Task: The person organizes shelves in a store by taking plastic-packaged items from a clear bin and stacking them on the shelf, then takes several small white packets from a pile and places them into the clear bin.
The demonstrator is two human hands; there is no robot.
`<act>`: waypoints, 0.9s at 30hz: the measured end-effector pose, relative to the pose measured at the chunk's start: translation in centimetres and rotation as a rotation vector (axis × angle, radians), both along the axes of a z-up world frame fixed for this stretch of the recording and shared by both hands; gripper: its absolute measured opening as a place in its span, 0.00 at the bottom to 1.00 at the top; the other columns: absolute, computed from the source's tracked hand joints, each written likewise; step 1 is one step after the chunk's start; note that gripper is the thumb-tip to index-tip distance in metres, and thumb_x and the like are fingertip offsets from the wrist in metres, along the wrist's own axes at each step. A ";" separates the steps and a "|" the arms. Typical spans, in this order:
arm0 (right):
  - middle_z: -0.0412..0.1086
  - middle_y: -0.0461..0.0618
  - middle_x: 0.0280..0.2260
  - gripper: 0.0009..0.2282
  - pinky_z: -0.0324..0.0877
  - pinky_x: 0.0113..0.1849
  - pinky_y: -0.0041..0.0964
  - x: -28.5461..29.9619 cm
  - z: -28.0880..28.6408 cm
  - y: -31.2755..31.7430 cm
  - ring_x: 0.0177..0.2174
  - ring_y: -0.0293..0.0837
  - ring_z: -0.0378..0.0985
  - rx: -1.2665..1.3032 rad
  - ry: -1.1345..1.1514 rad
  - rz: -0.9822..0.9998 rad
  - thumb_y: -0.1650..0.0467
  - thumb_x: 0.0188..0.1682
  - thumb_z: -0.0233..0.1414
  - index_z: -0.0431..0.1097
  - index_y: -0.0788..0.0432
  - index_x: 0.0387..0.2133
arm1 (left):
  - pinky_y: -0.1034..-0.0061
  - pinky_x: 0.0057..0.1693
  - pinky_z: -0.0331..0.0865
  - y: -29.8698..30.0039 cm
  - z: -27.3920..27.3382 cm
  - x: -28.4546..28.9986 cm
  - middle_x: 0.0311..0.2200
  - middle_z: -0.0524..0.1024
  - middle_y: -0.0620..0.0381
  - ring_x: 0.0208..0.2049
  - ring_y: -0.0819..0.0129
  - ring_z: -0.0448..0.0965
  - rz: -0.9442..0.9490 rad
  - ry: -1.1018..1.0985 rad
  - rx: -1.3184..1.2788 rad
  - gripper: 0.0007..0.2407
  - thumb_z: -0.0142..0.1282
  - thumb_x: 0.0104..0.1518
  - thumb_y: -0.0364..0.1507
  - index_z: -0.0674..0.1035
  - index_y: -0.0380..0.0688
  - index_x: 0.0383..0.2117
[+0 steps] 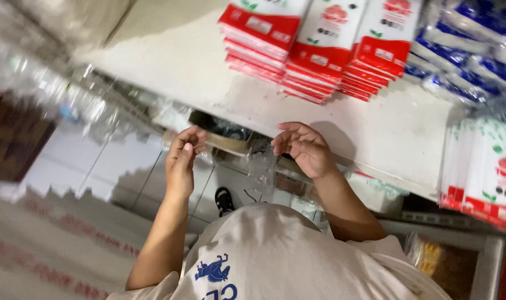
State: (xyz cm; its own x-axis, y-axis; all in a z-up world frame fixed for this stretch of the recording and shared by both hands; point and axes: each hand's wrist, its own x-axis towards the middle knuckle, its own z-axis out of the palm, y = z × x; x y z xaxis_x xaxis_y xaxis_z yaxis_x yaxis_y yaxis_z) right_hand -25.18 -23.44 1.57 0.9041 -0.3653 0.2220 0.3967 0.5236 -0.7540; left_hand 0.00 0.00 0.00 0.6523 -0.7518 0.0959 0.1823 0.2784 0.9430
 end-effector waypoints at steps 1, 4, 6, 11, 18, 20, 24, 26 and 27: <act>0.74 0.64 0.47 0.20 0.71 0.51 0.47 -0.2 0.0 0.1 0.45 0.53 0.77 -0.004 0.002 0.033 0.72 0.56 0.51 0.63 0.70 0.61 | 0.65 0.62 0.66 1.1 0.3 -1.3 0.55 0.75 0.47 0.56 0.59 0.73 0.034 -0.010 -0.015 0.22 0.49 0.67 0.37 0.70 0.35 0.62; 0.74 0.63 0.47 0.20 0.71 0.51 0.47 -1.2 -0.1 0.6 0.45 0.52 0.77 -0.003 0.018 0.133 0.73 0.55 0.50 0.63 0.70 0.60 | 0.66 0.63 0.66 4.1 0.6 -5.9 0.55 0.75 0.49 0.59 0.60 0.73 0.136 -0.032 -0.049 0.21 0.47 0.67 0.37 0.70 0.36 0.62; 0.74 0.62 0.46 0.19 0.71 0.50 0.46 -1.6 -0.4 1.1 0.44 0.52 0.77 0.006 0.028 0.215 0.74 0.55 0.50 0.63 0.69 0.59 | 0.66 0.64 0.66 6.1 0.5 -9.0 0.56 0.75 0.49 0.60 0.61 0.72 0.216 -0.048 -0.068 0.21 0.47 0.67 0.37 0.71 0.37 0.62; 0.75 0.63 0.44 0.18 0.72 0.50 0.48 -2.6 -2.4 4.1 0.43 0.52 0.77 -0.005 0.088 0.331 0.75 0.54 0.48 0.65 0.69 0.57 | 0.66 0.63 0.65 11.3 -0.3 -17.1 0.54 0.76 0.51 0.59 0.61 0.72 0.384 0.005 0.023 0.20 0.46 0.67 0.37 0.72 0.39 0.60; 0.75 0.62 0.44 0.17 0.72 0.48 0.49 -2.7 -5.8 10.8 0.42 0.52 0.77 0.077 0.123 0.612 0.75 0.54 0.46 0.66 0.68 0.56 | 0.67 0.61 0.65 19.1 -1.6 -26.1 0.52 0.78 0.52 0.56 0.63 0.75 0.621 0.101 0.152 0.19 0.46 0.65 0.37 0.74 0.41 0.58; 0.75 0.62 0.44 0.17 0.71 0.49 0.48 -2.2 -6.5 13.0 0.43 0.52 0.77 0.056 0.168 0.674 0.75 0.55 0.46 0.66 0.68 0.56 | 0.68 0.61 0.65 21.4 -2.2 -28.1 0.52 0.79 0.51 0.56 0.63 0.75 0.680 0.100 0.162 0.19 0.46 0.66 0.37 0.74 0.40 0.57; 0.75 0.60 0.44 0.17 0.72 0.48 0.49 -0.5 -6.8 17.2 0.42 0.51 0.78 -0.013 0.224 0.806 0.75 0.54 0.46 0.67 0.67 0.56 | 0.68 0.61 0.66 25.0 -3.4 -30.7 0.52 0.79 0.52 0.56 0.62 0.76 0.783 0.090 0.175 0.18 0.46 0.66 0.37 0.75 0.41 0.57; 0.75 0.60 0.44 0.16 0.72 0.49 0.48 0.1 -6.9 19.2 0.42 0.51 0.77 -0.067 0.235 0.879 0.75 0.55 0.46 0.67 0.67 0.56 | 0.68 0.59 0.68 26.9 -4.6 -31.5 0.50 0.79 0.54 0.55 0.64 0.77 0.857 0.119 0.227 0.18 0.46 0.66 0.37 0.76 0.42 0.56; 0.75 0.60 0.44 0.15 0.71 0.49 0.47 0.0 -7.1 20.3 0.42 0.51 0.77 -0.090 0.237 0.915 0.75 0.56 0.46 0.67 0.67 0.56 | 0.69 0.58 0.69 28.1 -5.3 -31.8 0.49 0.79 0.54 0.55 0.65 0.77 0.892 0.134 0.257 0.17 0.45 0.66 0.37 0.77 0.43 0.56</act>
